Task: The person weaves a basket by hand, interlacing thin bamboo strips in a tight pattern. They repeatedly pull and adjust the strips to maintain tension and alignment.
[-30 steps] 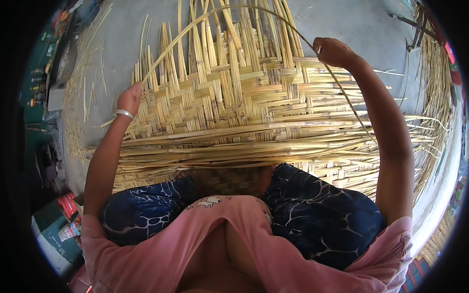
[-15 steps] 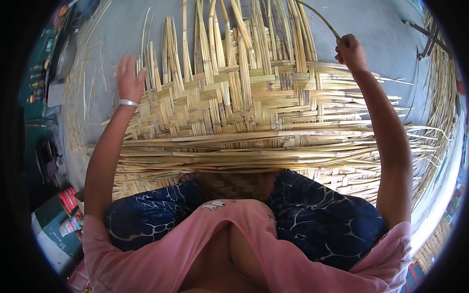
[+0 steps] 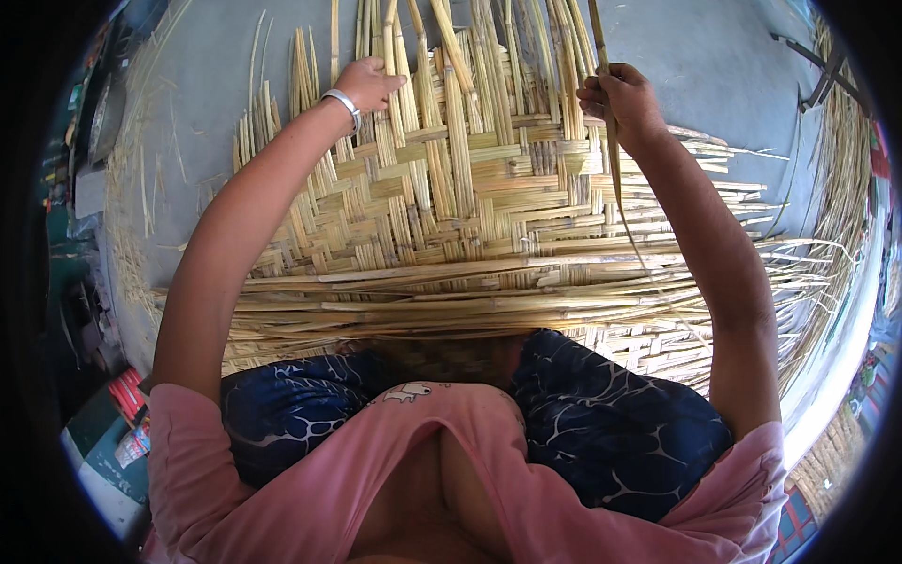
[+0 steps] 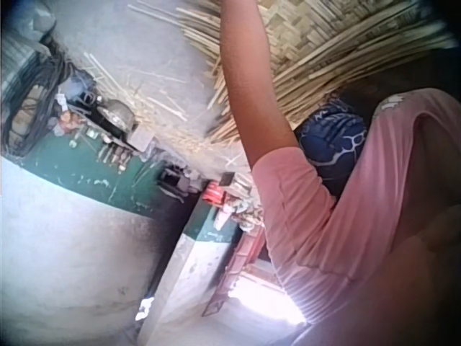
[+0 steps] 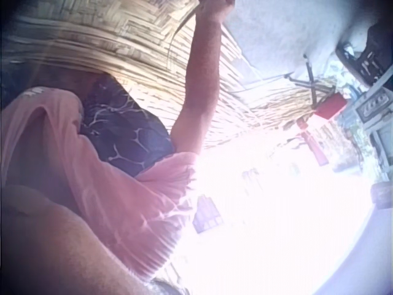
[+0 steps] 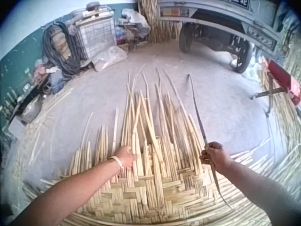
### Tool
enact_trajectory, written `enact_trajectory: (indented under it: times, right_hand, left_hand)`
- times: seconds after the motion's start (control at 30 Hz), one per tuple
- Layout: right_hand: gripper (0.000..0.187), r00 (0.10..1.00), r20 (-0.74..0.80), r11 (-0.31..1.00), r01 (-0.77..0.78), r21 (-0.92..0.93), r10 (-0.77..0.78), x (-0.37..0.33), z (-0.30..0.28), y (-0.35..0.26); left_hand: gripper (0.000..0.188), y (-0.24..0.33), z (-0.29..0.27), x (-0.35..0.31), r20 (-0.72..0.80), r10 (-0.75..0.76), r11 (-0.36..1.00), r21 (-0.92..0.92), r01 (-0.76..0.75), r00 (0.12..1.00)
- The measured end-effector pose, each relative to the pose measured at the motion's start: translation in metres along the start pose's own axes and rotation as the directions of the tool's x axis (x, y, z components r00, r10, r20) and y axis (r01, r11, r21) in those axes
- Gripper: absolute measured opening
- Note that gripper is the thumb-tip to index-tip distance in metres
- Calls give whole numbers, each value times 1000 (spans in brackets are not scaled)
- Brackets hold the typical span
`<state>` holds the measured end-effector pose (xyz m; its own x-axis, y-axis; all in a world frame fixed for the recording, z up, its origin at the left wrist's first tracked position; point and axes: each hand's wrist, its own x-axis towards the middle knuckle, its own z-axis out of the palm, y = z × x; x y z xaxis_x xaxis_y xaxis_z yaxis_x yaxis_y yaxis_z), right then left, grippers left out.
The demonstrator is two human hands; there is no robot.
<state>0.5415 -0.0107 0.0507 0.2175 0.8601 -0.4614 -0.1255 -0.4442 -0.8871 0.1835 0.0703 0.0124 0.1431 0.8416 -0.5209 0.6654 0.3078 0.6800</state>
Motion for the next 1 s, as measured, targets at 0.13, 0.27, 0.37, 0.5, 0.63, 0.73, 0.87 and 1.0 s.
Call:
enact_trajectory:
  times: [0.13,0.27,0.37,0.5,0.63,0.73,0.87,1.0]
  right_hand:
    - [26,998,70,999,4,-48,-1,6,25,0]
    - [35,986,164,994,14,-107,4,12,52,-5]
    - [37,982,187,992,21,-124,3,19,76,-11]
    - [38,976,217,989,17,-146,16,25,99,-14]
    - [38,984,167,952,-9,-305,63,30,106,-15]
    - [39,984,154,926,-23,-376,87,33,107,-15]
    - [39,979,167,948,-58,-313,115,32,106,-13]
    - [38,992,116,987,-37,-158,56,27,104,-11]
  left_hand:
    - [19,-1,-11,-2,64,5,931,-364,18,998]
    - [43,7,-22,-6,161,50,621,-778,95,986]
    - [55,19,-33,0,238,206,532,-841,95,949]
    - [54,29,-32,10,457,259,620,-754,217,851]
    - [60,41,-24,28,576,231,736,-630,246,785]
    - [58,50,-20,40,610,205,781,-573,248,765]
    - [42,52,-1,36,249,235,754,-656,-15,940]
    - [40,65,16,36,266,303,660,-751,-1,915]
